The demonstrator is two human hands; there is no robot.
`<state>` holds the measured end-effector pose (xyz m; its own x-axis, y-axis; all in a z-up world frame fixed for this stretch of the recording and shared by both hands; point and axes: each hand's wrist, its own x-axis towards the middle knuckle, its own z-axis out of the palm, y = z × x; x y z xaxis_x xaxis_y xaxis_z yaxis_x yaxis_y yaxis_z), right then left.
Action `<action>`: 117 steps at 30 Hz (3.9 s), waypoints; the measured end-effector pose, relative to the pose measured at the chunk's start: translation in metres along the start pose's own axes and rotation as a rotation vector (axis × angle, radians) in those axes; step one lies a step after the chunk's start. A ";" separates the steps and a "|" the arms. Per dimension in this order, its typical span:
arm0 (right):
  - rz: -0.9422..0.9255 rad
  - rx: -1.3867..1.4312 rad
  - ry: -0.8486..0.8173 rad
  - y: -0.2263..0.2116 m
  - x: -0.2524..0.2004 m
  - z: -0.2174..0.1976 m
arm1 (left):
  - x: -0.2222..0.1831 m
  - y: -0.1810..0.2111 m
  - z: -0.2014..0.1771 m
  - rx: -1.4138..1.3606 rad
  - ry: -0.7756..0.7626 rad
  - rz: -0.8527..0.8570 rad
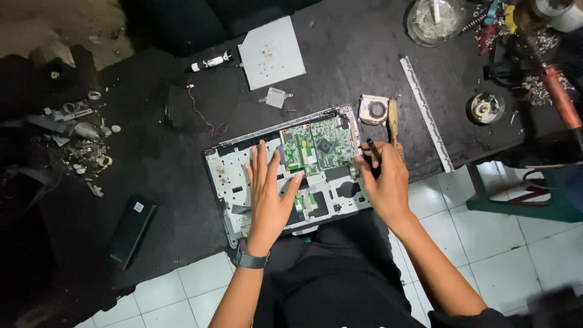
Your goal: Installing and cleaning a laptop motherboard within its chassis using a screwdriver and a brush.
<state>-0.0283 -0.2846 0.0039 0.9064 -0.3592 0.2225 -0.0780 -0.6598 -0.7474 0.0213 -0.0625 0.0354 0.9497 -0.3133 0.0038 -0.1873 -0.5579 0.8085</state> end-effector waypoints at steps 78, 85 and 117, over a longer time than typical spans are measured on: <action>0.157 -0.003 -0.278 0.011 0.045 -0.024 | 0.021 0.005 -0.038 0.304 -0.347 0.032; 0.017 0.049 -0.118 -0.007 0.066 -0.001 | 0.064 0.007 -0.013 0.279 -0.189 0.247; -0.001 -0.085 -0.092 0.006 0.076 0.033 | 0.167 -0.018 0.044 0.323 -0.289 0.493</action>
<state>0.0534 -0.2938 -0.0040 0.9404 -0.2992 0.1614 -0.1088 -0.7149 -0.6907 0.1723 -0.1390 -0.0047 0.6361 -0.7599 0.1339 -0.6920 -0.4851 0.5347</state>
